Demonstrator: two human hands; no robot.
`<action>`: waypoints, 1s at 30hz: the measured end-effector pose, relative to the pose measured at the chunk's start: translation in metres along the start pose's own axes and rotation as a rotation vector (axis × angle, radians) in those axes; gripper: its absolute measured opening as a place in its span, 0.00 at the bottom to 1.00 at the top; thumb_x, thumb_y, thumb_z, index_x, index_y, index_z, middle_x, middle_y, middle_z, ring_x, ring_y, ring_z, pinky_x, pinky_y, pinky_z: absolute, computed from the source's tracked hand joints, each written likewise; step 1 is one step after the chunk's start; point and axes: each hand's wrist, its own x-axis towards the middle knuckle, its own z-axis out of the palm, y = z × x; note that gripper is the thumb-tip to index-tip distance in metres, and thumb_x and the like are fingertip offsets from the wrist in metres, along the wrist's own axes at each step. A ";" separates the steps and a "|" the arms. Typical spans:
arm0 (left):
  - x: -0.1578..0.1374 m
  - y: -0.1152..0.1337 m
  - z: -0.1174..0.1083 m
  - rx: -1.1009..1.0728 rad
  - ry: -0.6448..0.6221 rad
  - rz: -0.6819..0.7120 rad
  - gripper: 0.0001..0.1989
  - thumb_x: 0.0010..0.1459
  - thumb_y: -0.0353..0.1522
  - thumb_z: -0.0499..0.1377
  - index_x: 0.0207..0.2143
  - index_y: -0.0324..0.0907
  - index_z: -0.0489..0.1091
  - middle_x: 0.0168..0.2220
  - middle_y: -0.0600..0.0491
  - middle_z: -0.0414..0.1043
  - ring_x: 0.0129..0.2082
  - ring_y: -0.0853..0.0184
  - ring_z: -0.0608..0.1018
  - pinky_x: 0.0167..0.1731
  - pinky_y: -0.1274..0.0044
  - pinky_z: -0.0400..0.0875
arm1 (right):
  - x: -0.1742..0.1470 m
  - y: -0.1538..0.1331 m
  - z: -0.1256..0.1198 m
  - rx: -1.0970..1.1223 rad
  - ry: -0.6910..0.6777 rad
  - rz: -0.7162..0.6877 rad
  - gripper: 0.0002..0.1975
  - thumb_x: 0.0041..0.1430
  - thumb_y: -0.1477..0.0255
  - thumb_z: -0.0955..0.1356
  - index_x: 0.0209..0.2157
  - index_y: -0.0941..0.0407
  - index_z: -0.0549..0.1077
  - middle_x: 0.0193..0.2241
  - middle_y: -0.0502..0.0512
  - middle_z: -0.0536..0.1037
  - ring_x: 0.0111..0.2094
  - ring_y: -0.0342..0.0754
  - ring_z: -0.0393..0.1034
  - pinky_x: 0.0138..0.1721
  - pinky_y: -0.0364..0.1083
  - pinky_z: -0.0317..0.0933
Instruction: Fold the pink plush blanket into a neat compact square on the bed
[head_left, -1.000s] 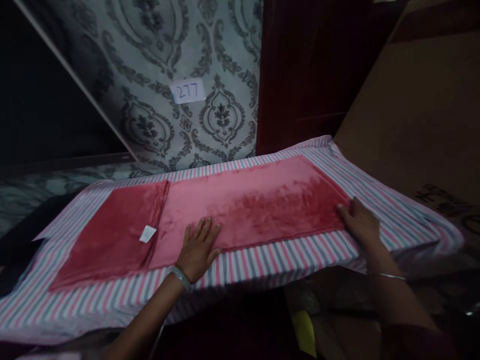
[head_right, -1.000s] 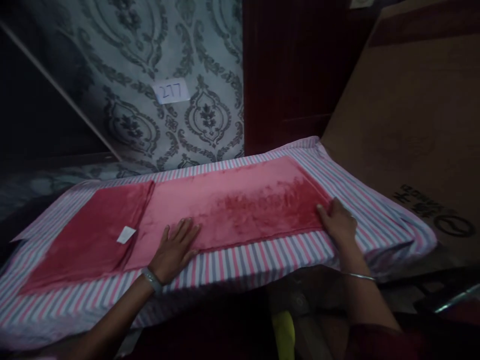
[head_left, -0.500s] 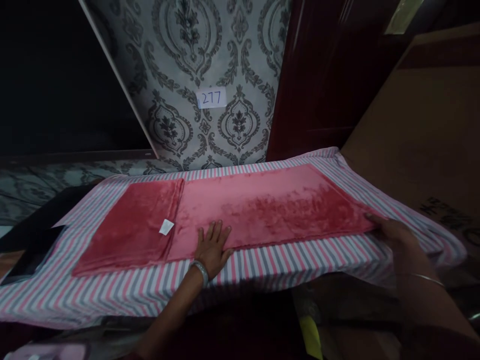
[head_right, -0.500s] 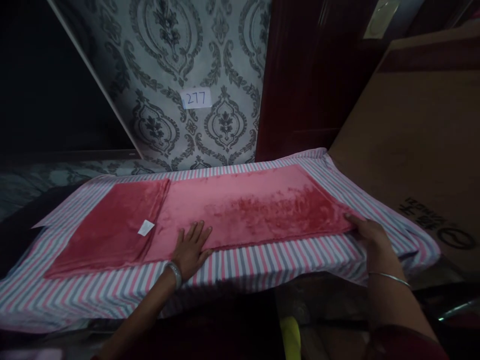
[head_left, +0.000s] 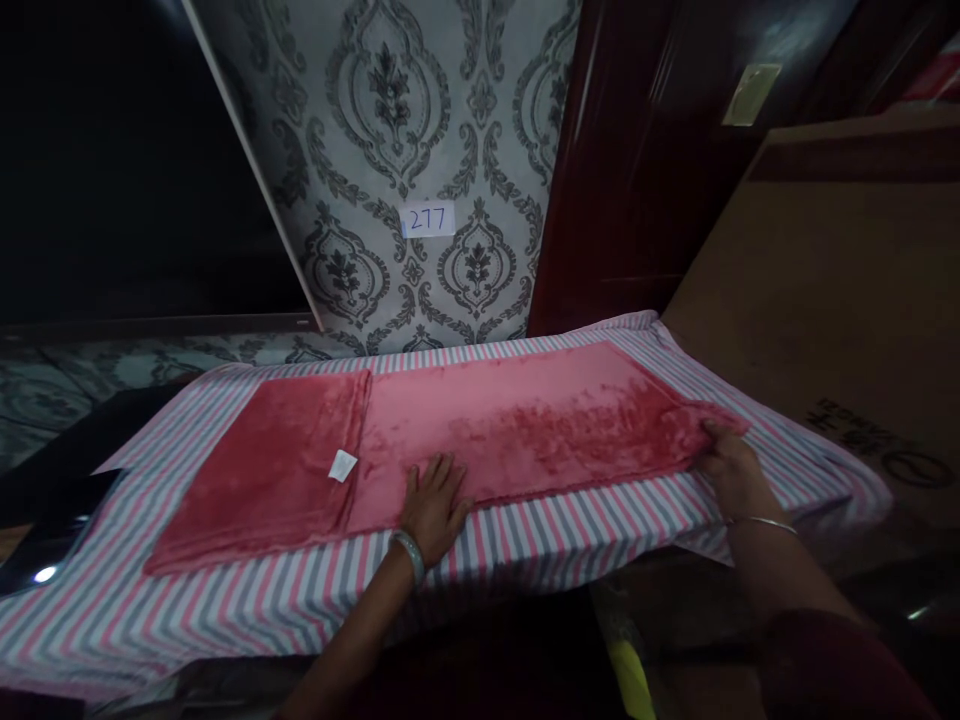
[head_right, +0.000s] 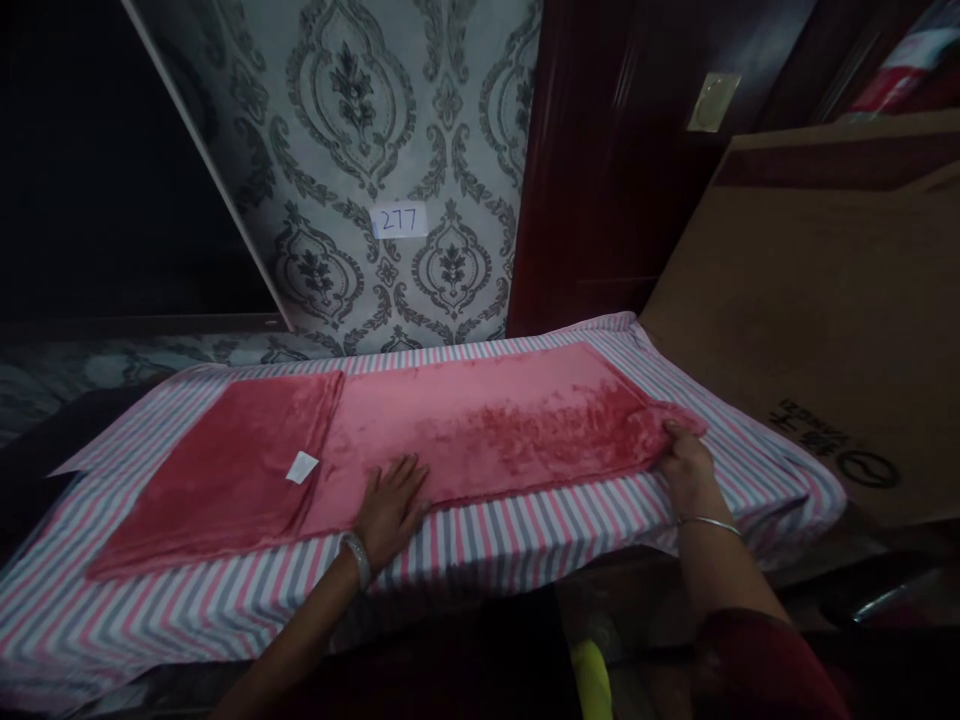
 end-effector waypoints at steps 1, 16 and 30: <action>0.000 -0.003 0.000 -0.092 0.040 0.012 0.28 0.66 0.40 0.51 0.65 0.41 0.64 0.69 0.42 0.55 0.71 0.53 0.56 0.69 0.51 0.43 | 0.005 -0.008 0.005 0.086 -0.004 0.113 0.09 0.53 0.76 0.62 0.22 0.55 0.69 0.19 0.57 0.71 0.30 0.56 0.75 0.34 0.51 0.70; 0.068 -0.042 -0.049 -1.856 0.038 -0.587 0.14 0.68 0.40 0.49 0.37 0.40 0.67 0.40 0.44 0.76 0.38 0.63 0.81 0.46 0.68 0.75 | -0.163 -0.161 0.132 0.023 -0.809 -0.594 0.14 0.60 0.72 0.64 0.41 0.58 0.81 0.37 0.57 0.84 0.37 0.53 0.77 0.41 0.47 0.67; 0.159 -0.044 -0.042 -1.503 0.206 -0.602 0.35 0.57 0.37 0.66 0.64 0.42 0.57 0.42 0.47 0.78 0.34 0.65 0.81 0.37 0.74 0.76 | -0.222 -0.105 0.130 -0.021 -0.906 -0.721 0.36 0.46 0.85 0.62 0.57 0.55 0.75 0.53 0.59 0.79 0.54 0.54 0.74 0.57 0.55 0.67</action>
